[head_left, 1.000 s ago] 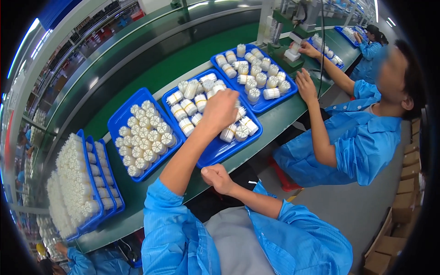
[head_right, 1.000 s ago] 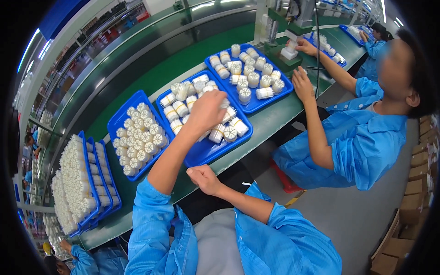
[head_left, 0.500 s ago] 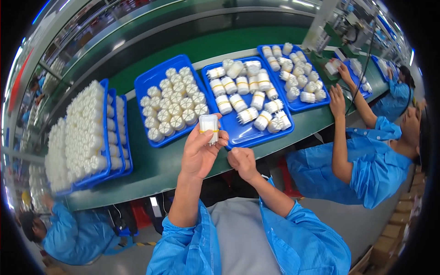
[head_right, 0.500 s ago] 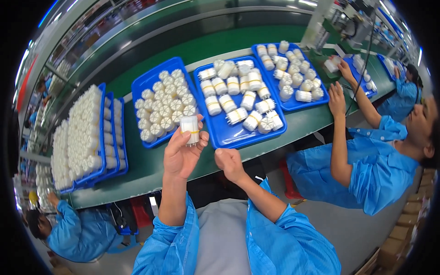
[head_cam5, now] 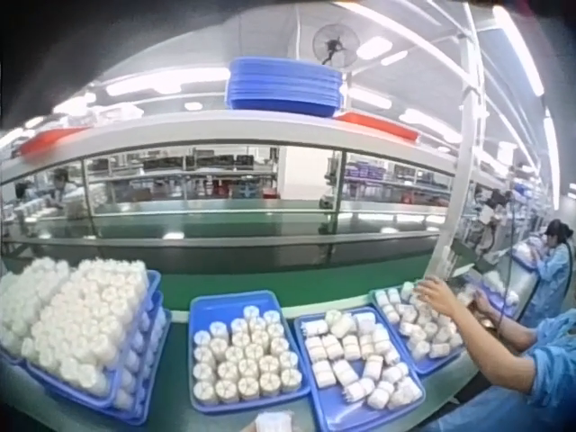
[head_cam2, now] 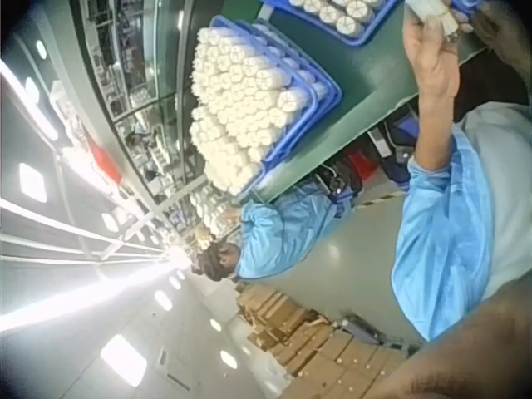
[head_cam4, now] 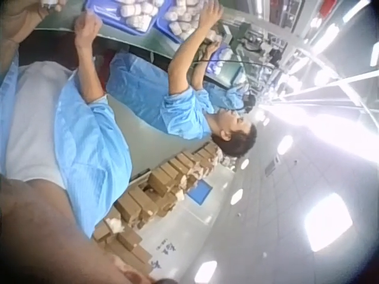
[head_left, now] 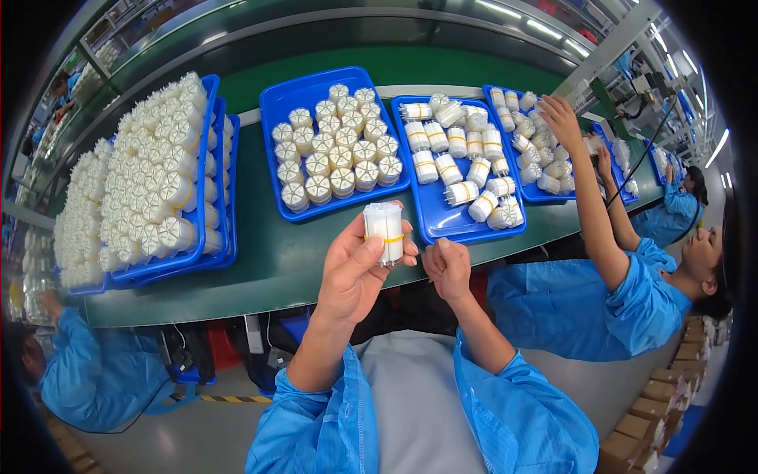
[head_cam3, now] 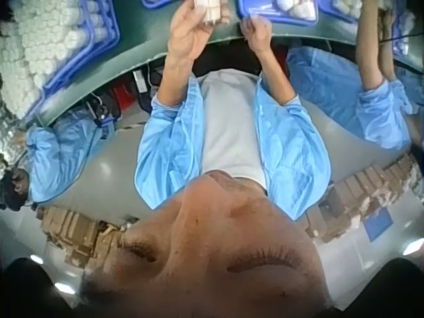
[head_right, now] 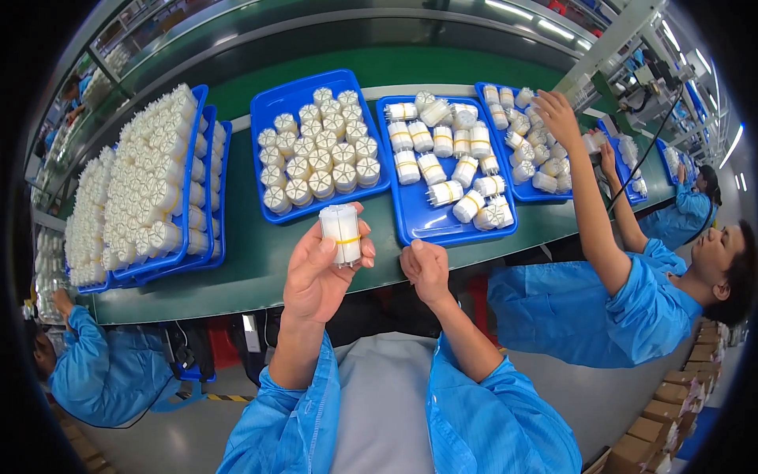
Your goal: The person assembles small white plastic components into bundles by hand at a factory assembly line, securing them with rubber bands.
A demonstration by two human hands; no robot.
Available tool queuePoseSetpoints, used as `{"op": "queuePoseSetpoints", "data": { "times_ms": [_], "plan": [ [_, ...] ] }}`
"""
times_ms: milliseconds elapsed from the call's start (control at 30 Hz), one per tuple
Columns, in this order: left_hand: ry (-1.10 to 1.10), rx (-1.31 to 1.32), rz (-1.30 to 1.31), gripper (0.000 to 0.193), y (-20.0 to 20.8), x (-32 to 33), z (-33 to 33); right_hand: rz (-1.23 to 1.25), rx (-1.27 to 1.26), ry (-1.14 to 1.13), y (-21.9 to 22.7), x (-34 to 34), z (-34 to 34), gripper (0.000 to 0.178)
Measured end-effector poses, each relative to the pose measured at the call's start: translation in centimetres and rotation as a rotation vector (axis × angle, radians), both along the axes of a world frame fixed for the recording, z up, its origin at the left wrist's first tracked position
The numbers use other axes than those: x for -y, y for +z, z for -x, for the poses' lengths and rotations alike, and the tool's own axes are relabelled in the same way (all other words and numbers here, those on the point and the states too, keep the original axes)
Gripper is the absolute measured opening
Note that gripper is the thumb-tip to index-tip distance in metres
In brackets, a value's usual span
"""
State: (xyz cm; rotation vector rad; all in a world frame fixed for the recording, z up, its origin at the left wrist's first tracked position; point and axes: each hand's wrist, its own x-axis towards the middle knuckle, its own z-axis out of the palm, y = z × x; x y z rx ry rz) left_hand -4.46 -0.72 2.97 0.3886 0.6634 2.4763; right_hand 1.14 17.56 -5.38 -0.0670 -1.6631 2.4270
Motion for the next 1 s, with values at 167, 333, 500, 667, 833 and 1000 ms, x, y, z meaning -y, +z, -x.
{"op": "queuePoseSetpoints", "data": {
  "times_ms": [167,333,500,667,833,1000],
  "plan": [
    [-0.029,0.029,-0.071,0.054,-0.2,1.6,-0.1,0.064,0.018,0.005,0.2,0.1,0.2,0.052],
    [-0.058,0.034,-0.216,0.057,-0.3,2.6,-0.2,0.048,0.018,0.0,0.2,0.1,0.2,0.053],
    [0.122,-0.13,-0.271,0.052,-0.7,2.7,-0.6,0.026,0.034,-0.017,0.3,0.2,0.0,0.053],
    [0.322,-0.441,-0.141,0.048,-0.7,2.9,-0.3,0.02,0.035,-0.02,0.2,0.1,0.0,0.053],
    [0.554,-0.807,0.044,0.046,-0.6,3.2,0.3,0.015,0.024,0.001,0.2,0.1,-0.1,0.052],
    [0.818,-1.038,0.341,0.044,0.5,3.1,0.4,0.005,0.002,-0.001,0.3,0.1,-0.1,0.051]
  ]
}}
